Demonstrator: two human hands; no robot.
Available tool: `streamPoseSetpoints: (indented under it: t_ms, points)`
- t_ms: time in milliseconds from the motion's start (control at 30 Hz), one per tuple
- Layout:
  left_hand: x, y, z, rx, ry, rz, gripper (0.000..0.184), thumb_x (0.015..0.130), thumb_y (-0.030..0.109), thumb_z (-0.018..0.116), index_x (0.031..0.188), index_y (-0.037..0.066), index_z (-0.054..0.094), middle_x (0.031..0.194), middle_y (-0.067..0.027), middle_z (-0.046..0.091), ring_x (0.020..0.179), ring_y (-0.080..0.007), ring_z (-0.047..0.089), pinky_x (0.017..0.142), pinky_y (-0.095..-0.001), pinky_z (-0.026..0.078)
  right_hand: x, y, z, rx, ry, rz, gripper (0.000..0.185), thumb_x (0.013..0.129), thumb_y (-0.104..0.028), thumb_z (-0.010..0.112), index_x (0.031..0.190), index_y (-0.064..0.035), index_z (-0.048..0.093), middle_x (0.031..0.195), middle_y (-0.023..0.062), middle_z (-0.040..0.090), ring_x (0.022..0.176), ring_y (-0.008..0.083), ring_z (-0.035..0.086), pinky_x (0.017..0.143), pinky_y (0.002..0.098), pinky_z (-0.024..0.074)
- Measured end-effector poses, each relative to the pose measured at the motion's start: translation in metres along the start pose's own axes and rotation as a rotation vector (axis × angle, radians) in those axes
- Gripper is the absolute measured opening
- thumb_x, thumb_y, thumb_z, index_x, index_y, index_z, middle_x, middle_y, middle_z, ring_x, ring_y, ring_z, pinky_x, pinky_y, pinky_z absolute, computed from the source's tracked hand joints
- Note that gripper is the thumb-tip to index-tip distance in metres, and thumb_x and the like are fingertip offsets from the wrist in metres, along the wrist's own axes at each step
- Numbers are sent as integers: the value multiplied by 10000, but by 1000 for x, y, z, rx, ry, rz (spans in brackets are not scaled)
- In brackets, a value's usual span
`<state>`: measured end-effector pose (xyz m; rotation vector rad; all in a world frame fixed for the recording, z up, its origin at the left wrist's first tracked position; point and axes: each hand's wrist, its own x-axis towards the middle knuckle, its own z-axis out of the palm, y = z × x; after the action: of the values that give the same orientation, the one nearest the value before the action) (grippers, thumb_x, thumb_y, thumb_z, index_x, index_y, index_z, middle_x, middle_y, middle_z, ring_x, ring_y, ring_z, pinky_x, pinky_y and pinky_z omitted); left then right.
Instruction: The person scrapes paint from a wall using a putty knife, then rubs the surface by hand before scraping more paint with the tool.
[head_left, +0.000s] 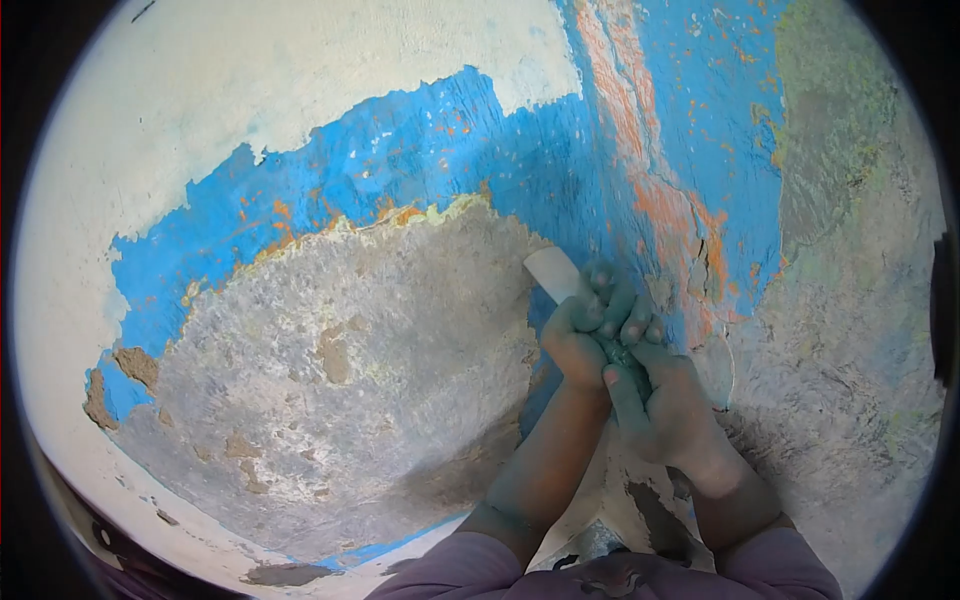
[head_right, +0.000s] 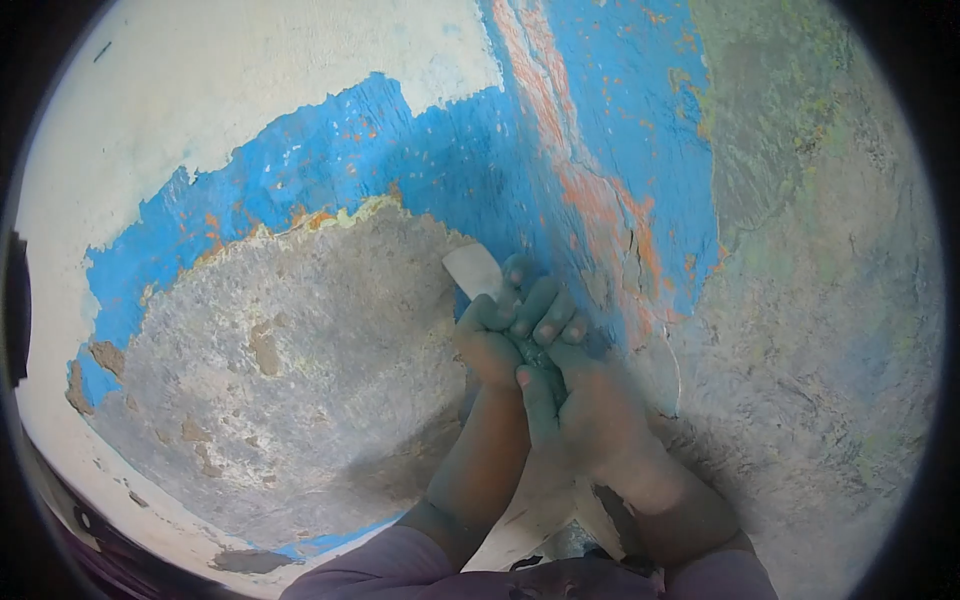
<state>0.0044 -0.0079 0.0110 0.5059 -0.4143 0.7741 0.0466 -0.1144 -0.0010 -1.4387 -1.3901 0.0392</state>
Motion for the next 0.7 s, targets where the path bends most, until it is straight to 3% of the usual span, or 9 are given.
streamPoseSetpoints:
  t_ms: [67,300,367,400,467,600,700]
  points:
    - [1,7,1,5,18,17,213,665,132,426,874,103,460,572,-8,355,498,-180,423,540,-361,457,5,3,8,-54,46,-127,242,814,-145,589,992,18,614,773,264,614,710,435,612,611,453,489]
    - [1,4,-1,23,-39,-22,191,670,119,418,858,105,447,573,-8,355,502,-181,427,564,-369,465,0,0,2,40,25,-100,267,822,-144,579,1021,31,608,744,263,611,702,449,605,621,452,495]
    - [5,14,1,56,34,-5,191,661,121,422,850,96,437,575,-15,351,503,-181,424,552,-366,465,8,2,13,-15,56,-138,263,862,-72,541,1043,119,552,763,249,604,708,259,625,654,325,463]
    - [5,13,3,53,37,-6,191,661,121,422,850,96,437,575,-15,351,503,-181,424,552,-366,465,7,1,11,-17,53,-134,263,862,-72,541,1043,119,552,763,249,604,708,259,625,654,325,463]
    - [9,11,6,112,7,-6,186,665,123,426,848,91,430,573,-12,341,503,-178,417,537,-360,460,10,-3,5,92,24,-46,296,828,-138,572,1054,51,589,863,283,614,796,448,605,685,445,493]
    - [3,9,4,69,-29,-38,191,658,123,429,846,88,429,570,-12,336,498,-177,414,523,-356,459,4,-1,4,60,9,-115,294,833,-140,569,1050,58,580,879,292,610,813,451,603,688,438,491]
    - [13,16,16,138,118,18,185,653,124,428,834,86,434,567,-14,335,493,-179,415,519,-359,461,16,-9,6,74,45,-79,294,834,-134,564,1053,61,575,887,297,607,829,450,603,692,432,493]
